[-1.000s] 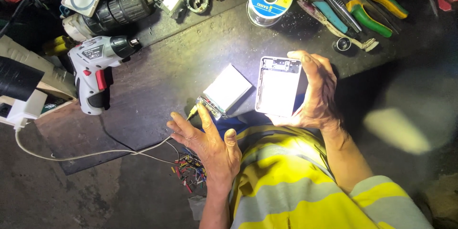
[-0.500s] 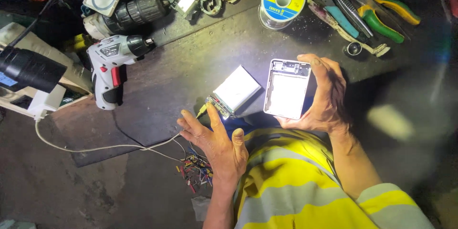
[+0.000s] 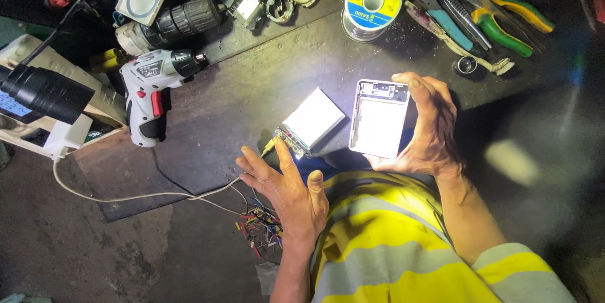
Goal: Diagnosing an electronic circuit board and battery assembly using a multimeter and a smartphone.
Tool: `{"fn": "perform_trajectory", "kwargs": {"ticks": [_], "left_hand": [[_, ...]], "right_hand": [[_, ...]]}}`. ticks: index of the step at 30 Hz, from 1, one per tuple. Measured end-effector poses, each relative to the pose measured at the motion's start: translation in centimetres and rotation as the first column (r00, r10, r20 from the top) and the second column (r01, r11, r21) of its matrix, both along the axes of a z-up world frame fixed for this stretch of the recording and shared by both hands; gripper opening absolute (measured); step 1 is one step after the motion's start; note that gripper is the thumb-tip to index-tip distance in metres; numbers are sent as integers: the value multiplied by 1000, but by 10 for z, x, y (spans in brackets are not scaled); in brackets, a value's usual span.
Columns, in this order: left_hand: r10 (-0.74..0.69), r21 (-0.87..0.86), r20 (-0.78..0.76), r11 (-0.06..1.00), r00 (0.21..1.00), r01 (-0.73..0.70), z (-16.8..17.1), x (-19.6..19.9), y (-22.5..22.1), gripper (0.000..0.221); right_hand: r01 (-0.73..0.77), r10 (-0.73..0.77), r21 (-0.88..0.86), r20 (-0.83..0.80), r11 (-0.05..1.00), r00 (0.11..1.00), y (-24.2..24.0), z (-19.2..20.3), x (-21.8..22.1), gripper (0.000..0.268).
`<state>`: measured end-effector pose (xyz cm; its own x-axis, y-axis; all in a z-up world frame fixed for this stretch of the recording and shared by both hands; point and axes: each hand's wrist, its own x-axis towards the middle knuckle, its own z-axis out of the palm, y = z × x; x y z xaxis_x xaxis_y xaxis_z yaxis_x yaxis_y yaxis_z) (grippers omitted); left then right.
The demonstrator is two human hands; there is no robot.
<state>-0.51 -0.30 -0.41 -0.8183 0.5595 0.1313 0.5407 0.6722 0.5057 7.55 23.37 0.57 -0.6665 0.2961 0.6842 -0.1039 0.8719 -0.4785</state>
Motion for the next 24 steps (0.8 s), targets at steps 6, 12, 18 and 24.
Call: {"fn": "perform_trajectory", "kwargs": {"ticks": [6, 12, 18, 24], "left_hand": [[-3, 4, 0, 1000, 1000, 3, 1, 1, 1, 78], [3, 15, -13, 1000, 1000, -3, -2, 1, 0, 79], [5, 17, -19, 1000, 1000, -5, -3, 2, 2, 79], [86, -116, 31, 990, 996, -82, 13, 4, 2, 85]], "right_hand": [[-13, 13, -7, -11, 1000, 1000, 0, 3, -1, 101], [-29, 29, 5, -17, 1000, 999, 1, 2, -2, 105], [22, -22, 2, 29, 1000, 999, 0, -2, 5, 109], [235, -141, -171, 434, 957, 890, -10, -12, 20, 118]]}}
